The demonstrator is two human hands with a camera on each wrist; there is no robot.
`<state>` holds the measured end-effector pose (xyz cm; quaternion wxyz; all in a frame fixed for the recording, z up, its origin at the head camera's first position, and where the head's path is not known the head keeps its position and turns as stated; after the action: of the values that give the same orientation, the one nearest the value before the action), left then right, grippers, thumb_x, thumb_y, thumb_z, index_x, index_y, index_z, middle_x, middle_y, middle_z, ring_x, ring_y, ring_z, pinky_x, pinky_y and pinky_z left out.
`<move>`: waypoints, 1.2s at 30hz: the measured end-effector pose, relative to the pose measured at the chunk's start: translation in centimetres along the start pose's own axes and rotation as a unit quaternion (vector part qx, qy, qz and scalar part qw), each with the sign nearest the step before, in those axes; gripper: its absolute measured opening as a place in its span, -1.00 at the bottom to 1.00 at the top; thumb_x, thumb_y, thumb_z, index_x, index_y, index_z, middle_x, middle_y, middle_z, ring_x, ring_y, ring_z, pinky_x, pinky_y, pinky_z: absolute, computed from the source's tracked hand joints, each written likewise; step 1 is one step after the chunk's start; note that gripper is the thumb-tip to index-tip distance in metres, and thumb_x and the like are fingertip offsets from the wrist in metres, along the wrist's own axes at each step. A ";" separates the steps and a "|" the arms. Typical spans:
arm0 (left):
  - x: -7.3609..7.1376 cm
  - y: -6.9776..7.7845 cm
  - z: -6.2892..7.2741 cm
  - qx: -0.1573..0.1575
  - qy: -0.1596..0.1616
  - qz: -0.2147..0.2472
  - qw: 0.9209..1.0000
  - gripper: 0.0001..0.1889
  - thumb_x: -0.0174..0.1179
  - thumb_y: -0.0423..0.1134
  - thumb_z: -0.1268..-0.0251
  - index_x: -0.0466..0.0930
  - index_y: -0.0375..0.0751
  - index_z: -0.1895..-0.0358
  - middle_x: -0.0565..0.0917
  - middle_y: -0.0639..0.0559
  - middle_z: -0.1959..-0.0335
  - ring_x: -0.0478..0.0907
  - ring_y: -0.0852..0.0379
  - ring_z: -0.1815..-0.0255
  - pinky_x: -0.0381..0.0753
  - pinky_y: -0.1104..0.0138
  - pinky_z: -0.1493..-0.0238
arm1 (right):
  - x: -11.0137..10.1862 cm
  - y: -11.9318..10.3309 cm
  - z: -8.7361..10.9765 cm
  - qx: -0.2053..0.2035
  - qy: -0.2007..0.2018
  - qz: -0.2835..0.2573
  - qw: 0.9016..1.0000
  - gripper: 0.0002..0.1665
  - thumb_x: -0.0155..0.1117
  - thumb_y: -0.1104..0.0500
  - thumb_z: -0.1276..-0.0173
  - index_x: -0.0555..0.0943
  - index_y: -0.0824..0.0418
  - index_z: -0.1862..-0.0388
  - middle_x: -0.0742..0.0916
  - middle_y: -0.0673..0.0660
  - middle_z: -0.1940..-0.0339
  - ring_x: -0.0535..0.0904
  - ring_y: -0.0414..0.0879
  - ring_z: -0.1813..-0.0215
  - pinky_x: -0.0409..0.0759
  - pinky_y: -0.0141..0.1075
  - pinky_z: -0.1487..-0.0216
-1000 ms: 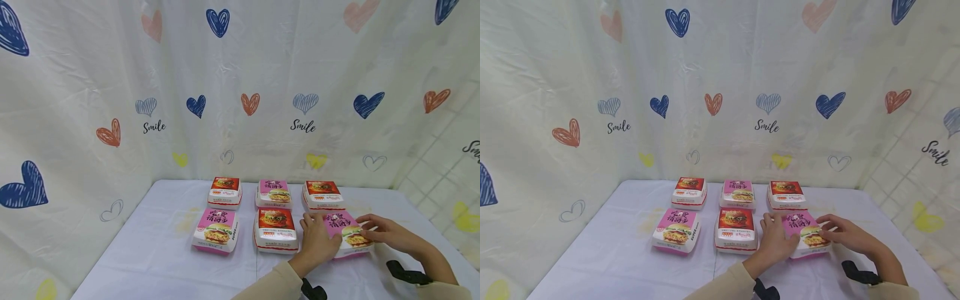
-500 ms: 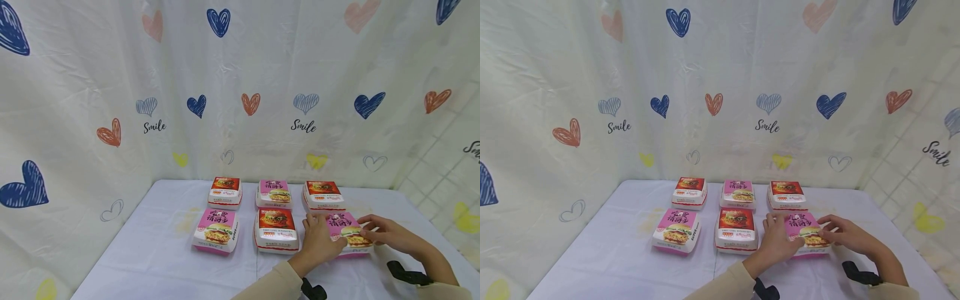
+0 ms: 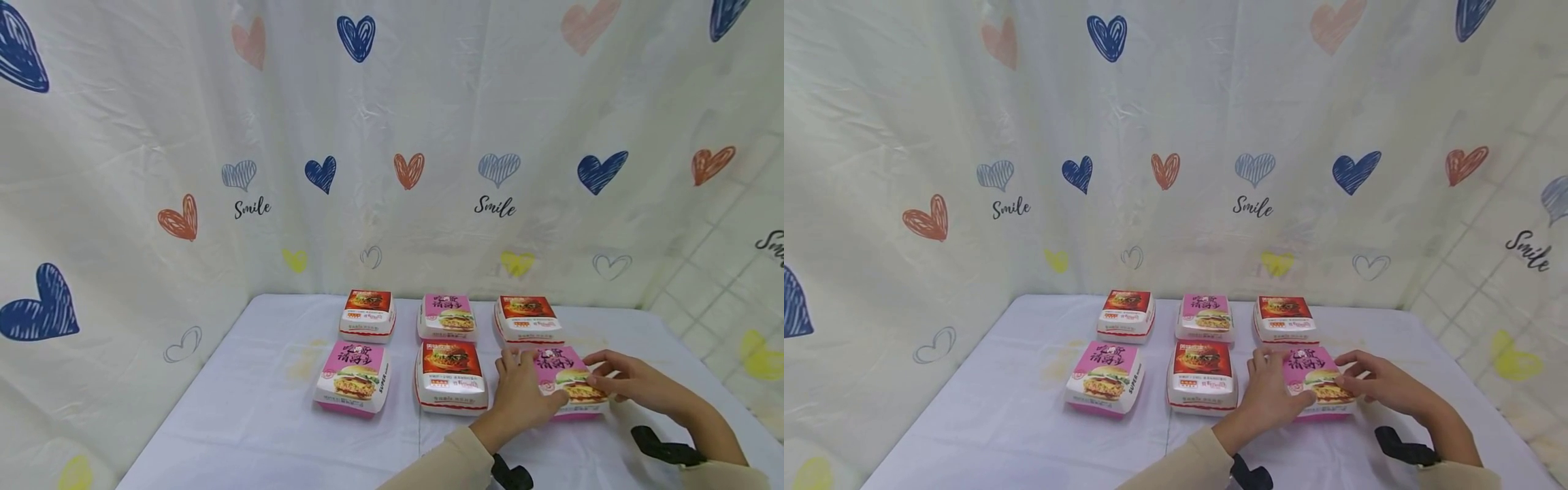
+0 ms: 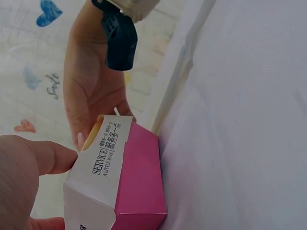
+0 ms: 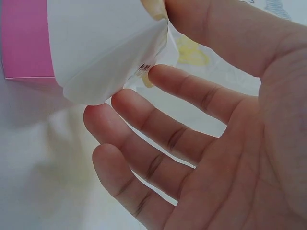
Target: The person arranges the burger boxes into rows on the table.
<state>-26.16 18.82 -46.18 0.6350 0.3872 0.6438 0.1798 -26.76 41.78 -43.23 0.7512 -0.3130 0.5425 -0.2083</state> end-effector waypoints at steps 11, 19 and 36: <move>-0.1 -0.1 -0.1 -0.004 -0.008 0.004 1.000 -0.25 0.47 0.19 -0.08 0.41 0.12 -0.34 0.24 0.21 -0.34 0.21 0.24 -0.26 0.46 0.32 -0.23 | 0.0 0.0 -0.2 0.012 -0.001 0.001 1.000 -0.31 0.13 -0.04 -0.57 0.29 0.37 -0.47 0.65 0.23 -0.05 0.58 -0.02 0.06 0.62 -0.14 0.13; 0.0 -0.1 -0.1 0.003 -0.009 0.003 1.000 -0.27 0.43 0.19 -0.12 0.41 0.09 -0.35 0.26 0.19 -0.33 0.21 0.23 -0.28 0.46 0.31 -0.25 | -0.2 0.1 -0.3 0.014 -0.008 0.001 1.000 -0.30 0.13 -0.05 -0.57 0.29 0.37 -0.46 0.65 0.23 -0.07 0.58 -0.03 0.05 0.62 -0.14 0.12; -7.9 3.0 0.6 0.148 0.008 0.058 0.987 -0.60 0.22 0.10 -0.41 0.56 0.16 -0.24 0.56 0.23 -0.24 0.48 0.31 -0.25 0.55 0.37 -0.16 | -1.2 0.0 0.8 -0.027 0.028 0.038 0.999 -0.38 0.00 0.00 -0.65 0.29 0.45 -0.43 0.70 0.24 -0.03 0.65 -0.15 0.17 0.66 -0.23 0.17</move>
<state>-25.62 14.83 -38.77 0.5540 0.5121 0.6450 0.1217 -26.40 42.76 -42.27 0.7344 -0.3059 0.5805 -0.1734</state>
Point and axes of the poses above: each hand's wrist, its own z-axis away from the middle knuckle, its own x-axis out of the palm, y = z × x, the point moved 2 cm from there along -z, towards the middle knuckle
